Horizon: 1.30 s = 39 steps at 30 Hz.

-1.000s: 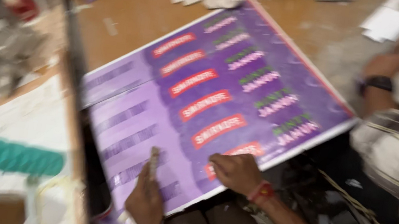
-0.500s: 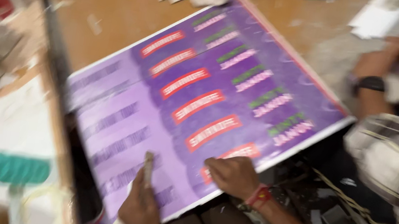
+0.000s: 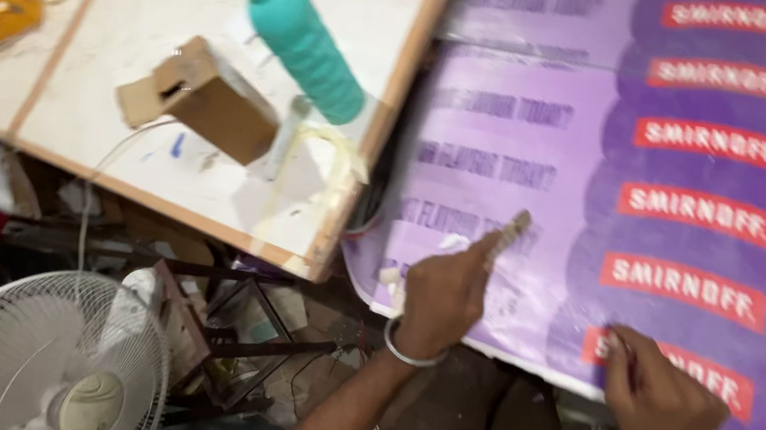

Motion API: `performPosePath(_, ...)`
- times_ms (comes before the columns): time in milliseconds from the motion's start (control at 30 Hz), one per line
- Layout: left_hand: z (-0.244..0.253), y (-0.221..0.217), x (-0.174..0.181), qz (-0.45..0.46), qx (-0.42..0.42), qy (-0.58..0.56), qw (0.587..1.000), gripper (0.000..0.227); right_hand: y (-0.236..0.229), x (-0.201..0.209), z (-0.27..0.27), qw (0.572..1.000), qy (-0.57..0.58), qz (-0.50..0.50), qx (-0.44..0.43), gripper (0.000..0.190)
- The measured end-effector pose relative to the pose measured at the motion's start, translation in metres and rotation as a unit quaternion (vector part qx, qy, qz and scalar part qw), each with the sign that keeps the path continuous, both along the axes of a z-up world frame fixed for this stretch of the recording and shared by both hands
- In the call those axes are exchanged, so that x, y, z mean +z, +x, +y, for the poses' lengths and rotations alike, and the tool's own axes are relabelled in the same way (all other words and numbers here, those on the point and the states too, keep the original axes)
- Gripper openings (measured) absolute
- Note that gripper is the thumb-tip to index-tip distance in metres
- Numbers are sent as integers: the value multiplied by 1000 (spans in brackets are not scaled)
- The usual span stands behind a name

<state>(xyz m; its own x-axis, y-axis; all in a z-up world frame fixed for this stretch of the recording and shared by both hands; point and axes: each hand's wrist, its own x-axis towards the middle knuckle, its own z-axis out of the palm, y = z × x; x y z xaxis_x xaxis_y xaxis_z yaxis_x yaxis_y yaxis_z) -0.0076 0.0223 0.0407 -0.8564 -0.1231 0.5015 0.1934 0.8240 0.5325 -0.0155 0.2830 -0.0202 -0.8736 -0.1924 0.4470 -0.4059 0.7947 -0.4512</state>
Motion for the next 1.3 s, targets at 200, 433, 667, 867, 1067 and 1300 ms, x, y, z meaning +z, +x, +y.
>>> performPosePath(200, -4, 12, 4, 26, -16, 41, 999, 38, 1, -7, 0, 1000, 7, -5, -13, 16)
performPosePath(433, -3, 10, 12, 3, -17, 52, 998, 37, 2, -9, -2, 999, 24, -9, -32, 13)
performPosePath(667, -3, 13, 7, 15, -13, 47, 999, 37, 1, -8, -2, 999, 21, -7, -27, 13)
performPosePath(867, -1, 9, 6, 14, -5, 43, 999, 37, -4, -3, -4, 999, 10, -13, -28, 15)
performPosePath(1067, -1, 7, 2, 24, 2, 35, 999, 34, -3, -1, -6, 1000, -8, -8, -28, 18)
performPosePath(1300, 0, 7, -1, 25, 7, 32, 999, 34, -6, 1, -7, 1000, -2, -4, -29, 18)
